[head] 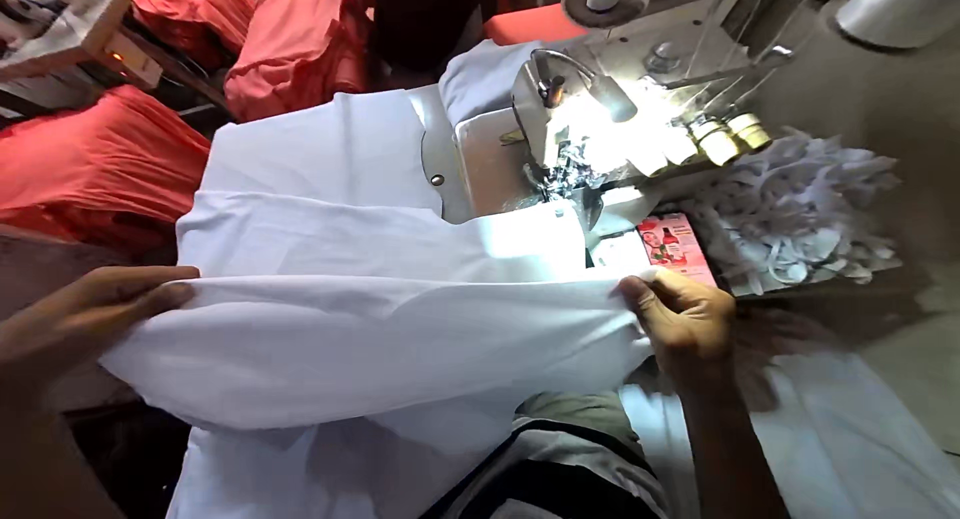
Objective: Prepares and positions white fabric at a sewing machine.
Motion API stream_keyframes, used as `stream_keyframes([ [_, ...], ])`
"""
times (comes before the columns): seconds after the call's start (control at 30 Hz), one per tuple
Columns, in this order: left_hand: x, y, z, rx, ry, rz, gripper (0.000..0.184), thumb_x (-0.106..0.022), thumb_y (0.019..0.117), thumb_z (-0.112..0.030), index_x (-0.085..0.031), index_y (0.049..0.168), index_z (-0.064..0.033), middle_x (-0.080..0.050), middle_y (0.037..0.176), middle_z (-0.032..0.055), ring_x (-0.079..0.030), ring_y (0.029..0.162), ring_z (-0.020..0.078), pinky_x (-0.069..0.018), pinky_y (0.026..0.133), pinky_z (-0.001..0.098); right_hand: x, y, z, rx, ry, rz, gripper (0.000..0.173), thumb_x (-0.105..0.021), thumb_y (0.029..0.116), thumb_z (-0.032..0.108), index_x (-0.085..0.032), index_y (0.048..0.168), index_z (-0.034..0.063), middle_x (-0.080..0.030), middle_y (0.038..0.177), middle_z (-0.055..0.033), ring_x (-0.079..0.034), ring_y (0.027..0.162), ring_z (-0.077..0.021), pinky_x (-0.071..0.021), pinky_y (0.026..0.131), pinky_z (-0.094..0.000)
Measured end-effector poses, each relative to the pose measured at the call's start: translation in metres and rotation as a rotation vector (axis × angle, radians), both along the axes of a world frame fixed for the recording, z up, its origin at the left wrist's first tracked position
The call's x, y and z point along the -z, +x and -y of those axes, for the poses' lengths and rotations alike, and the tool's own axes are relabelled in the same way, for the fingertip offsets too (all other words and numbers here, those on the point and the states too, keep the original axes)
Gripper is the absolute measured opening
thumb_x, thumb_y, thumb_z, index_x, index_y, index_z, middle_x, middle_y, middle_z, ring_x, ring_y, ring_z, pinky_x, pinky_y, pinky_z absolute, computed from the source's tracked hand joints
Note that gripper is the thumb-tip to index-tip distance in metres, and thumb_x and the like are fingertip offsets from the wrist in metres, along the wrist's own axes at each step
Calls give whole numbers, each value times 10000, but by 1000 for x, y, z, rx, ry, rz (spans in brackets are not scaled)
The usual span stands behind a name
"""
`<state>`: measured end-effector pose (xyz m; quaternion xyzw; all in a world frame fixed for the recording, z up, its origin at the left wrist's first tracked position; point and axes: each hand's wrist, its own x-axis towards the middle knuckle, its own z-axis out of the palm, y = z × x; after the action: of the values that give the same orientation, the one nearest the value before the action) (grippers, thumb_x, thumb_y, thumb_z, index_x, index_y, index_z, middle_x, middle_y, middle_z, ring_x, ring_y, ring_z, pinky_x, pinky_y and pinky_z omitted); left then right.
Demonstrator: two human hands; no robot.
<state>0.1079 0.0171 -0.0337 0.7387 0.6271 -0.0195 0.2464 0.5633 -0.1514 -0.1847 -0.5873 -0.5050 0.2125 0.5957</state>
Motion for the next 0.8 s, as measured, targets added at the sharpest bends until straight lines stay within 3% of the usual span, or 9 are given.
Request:
stream_keyframes([
  [0.07,13,-40,-19,236,90,164,203,-531,971,87,-670,831,36,-628,684,50,-577,621,69,-476,615,252,4,-1,-8,-5,-39,-8,133,-654,970,124,-730,873,74,-694,749,106,-619,655,83,-528,620,-97],
  [0.2,31,-65,-43,439,379,43,94,-648,921,-139,-729,942,-95,-701,805,25,-661,693,166,-536,637,491,13,1,-18,32,-32,-7,118,-677,962,126,-740,883,65,-708,760,80,-638,666,62,-545,632,-113],
  [0.3,59,-101,-65,477,624,-99,244,-529,1020,-316,-730,1054,-181,-712,995,31,-706,880,268,-557,717,606,16,5,-17,60,44,67,113,-680,957,114,-738,888,46,-720,797,73,-654,711,63,-562,678,-116],
  [0.37,65,-100,-60,427,778,-96,298,-466,1058,-258,-706,1103,-87,-683,1084,145,-668,1000,393,-512,806,666,17,13,-10,10,179,158,104,-684,957,136,-747,903,73,-733,870,81,-676,817,46,-585,780,-157],
  [0.47,43,-76,-21,295,774,181,238,-534,1029,-189,-696,1117,-40,-674,1153,116,-648,1093,232,-525,983,428,-3,32,9,-241,276,222,137,-627,1020,277,-750,1058,230,-715,959,126,-651,906,19,-541,826,-176],
  [0.57,16,-60,1,292,711,411,194,-562,1009,-270,-689,974,-128,-685,924,-56,-629,875,-28,-514,812,137,-11,35,11,-319,248,60,127,-638,1018,286,-746,1083,270,-723,939,172,-660,807,58,-554,720,-129],
  [0.6,12,-60,-2,280,750,303,215,-545,1005,-235,-677,936,-80,-671,838,-5,-625,775,15,-524,731,173,-10,31,7,-225,196,16,105,-651,1003,239,-754,1023,250,-725,896,180,-658,752,64,-562,677,-126],
  [0.67,7,-59,-17,228,665,23,277,-517,1042,-143,-630,939,88,-627,782,253,-616,692,360,-479,661,560,-8,19,-7,-44,65,3,113,-640,968,133,-731,903,150,-700,808,156,-633,697,64,-550,650,-132],
  [0.8,33,-78,-70,315,657,-61,420,-505,1009,-384,-697,854,-44,-601,670,129,-596,612,333,-418,550,614,2,8,-30,21,-28,53,147,-638,980,136,-738,900,65,-704,792,78,-638,714,65,-547,675,-121],
])
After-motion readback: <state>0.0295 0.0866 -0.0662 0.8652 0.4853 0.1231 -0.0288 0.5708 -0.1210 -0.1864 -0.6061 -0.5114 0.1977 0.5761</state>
